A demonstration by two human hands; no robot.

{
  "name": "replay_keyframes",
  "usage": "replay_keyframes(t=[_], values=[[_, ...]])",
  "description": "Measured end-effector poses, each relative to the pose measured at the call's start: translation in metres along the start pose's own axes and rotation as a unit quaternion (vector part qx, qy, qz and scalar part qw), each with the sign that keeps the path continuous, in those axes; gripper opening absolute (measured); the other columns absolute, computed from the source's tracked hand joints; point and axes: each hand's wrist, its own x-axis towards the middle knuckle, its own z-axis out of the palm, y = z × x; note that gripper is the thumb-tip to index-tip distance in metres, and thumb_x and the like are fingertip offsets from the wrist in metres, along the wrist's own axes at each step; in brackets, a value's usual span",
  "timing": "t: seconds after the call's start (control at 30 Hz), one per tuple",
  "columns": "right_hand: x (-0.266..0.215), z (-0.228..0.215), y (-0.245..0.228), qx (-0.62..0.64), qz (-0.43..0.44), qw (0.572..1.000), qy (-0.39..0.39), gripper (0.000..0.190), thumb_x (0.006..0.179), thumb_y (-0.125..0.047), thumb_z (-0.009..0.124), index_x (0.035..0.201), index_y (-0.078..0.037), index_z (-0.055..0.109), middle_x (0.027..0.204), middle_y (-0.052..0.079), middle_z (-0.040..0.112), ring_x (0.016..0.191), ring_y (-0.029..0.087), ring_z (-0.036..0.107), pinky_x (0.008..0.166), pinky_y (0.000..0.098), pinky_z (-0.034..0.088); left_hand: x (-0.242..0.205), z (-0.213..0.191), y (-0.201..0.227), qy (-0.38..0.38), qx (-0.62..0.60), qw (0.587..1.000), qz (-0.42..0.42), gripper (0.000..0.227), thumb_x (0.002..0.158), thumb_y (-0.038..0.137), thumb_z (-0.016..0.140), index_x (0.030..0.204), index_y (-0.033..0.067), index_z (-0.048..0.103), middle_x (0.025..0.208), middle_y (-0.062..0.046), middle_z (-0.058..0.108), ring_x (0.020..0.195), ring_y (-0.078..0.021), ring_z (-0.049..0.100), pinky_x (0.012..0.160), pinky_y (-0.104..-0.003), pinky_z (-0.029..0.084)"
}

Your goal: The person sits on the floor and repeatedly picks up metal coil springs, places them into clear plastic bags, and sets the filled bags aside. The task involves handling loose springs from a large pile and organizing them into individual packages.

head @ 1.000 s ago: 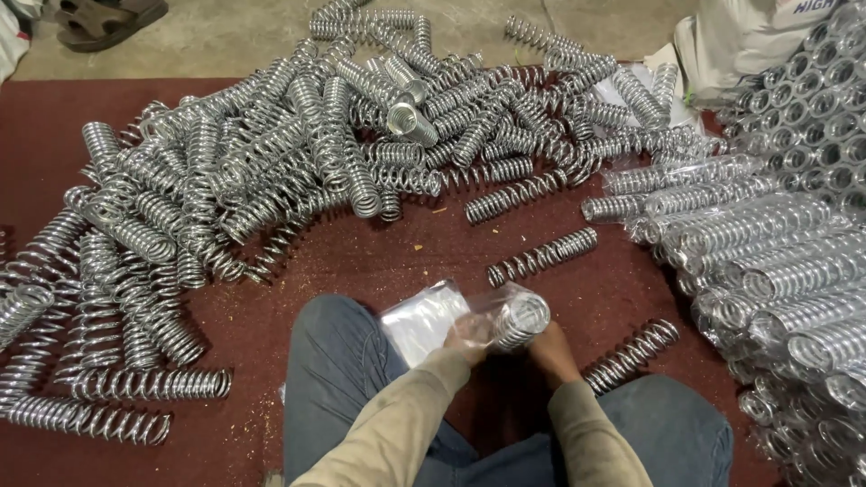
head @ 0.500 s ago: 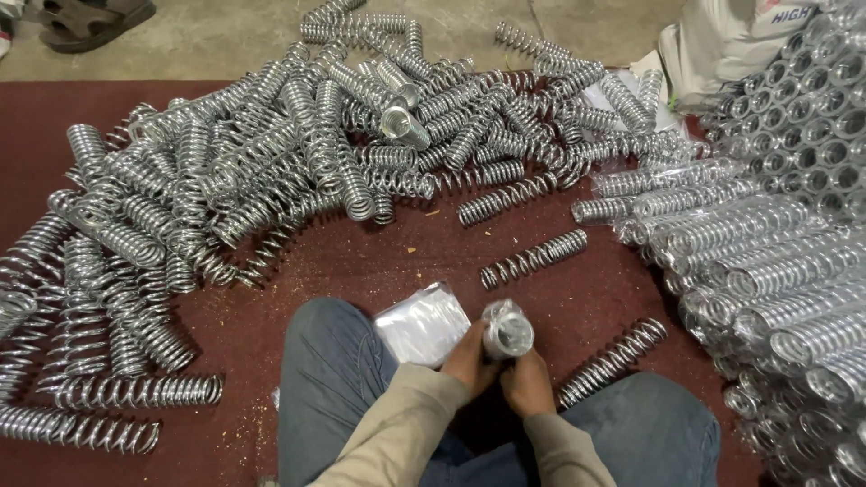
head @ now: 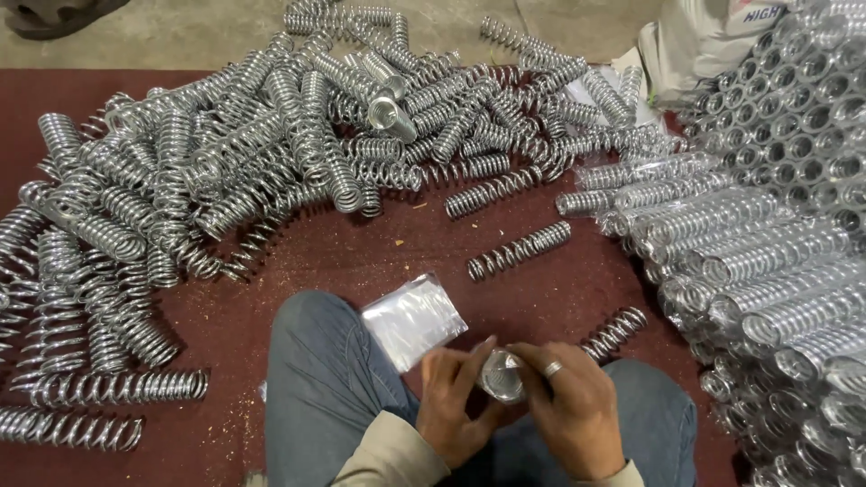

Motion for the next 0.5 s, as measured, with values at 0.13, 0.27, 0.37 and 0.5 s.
replay_keyframes(t=[0.13, 0.27, 0.37, 0.5], values=[[-0.014, 0.005, -0.011, -0.038, -0.140, 0.989, -0.022, 0.012, 0.097, -0.012, 0.064, 0.105, -0.007, 0.071, 0.086, 0.002, 0.065, 0.075, 0.024, 0.056, 0.069, 0.0385, 0.043, 0.009, 0.002, 0.006, -0.048, -0.101, 0.993, -0.049, 0.046, 0.078, 0.026, 0.080, 0.120, 0.0139, 0.066, 0.113, -0.007, 0.063, 0.105, -0.0265, 0.063, 0.096, -0.039, 0.047], [-0.032, -0.003, -0.026, 0.003, -0.065, 0.997, -0.035, 0.013, 0.091, -0.029, 0.068, 0.087, -0.018, 0.074, 0.095, 0.000, 0.074, 0.092, 0.024, 0.060, 0.084, 0.0423, 0.044, 0.010, 0.006, 0.031, -0.023, -0.252, 0.957, -0.144, 0.032, 0.095, 0.041, 0.060, 0.078, 0.0134, 0.064, 0.080, -0.002, 0.064, 0.074, -0.0165, 0.060, 0.069, -0.034, 0.046], [-0.035, -0.011, 0.002, -0.036, 0.168, 0.978, -0.121, 0.033, 0.062, -0.008, 0.065, 0.092, -0.011, 0.054, 0.111, 0.007, 0.049, 0.090, 0.023, 0.059, 0.078, 0.0372, 0.051, -0.002, 0.025, 0.039, 0.011, -0.093, 0.995, -0.029, 0.008, 0.082, 0.013, 0.074, 0.078, 0.0126, 0.067, 0.089, -0.002, 0.071, 0.078, -0.0215, 0.063, 0.075, -0.034, 0.045], [-0.015, -0.011, 0.040, 0.008, 0.259, 0.892, -0.370, 0.049, 0.072, -0.021, 0.056, 0.120, -0.028, 0.061, 0.110, -0.001, 0.079, 0.101, 0.025, 0.074, 0.088, 0.0381, 0.051, -0.025, 0.035, 0.040, -0.038, -0.107, 0.993, -0.020, 0.053, 0.090, 0.040, 0.068, 0.127, 0.0046, 0.055, 0.129, -0.019, 0.056, 0.118, -0.0348, 0.059, 0.100, -0.045, 0.049]])
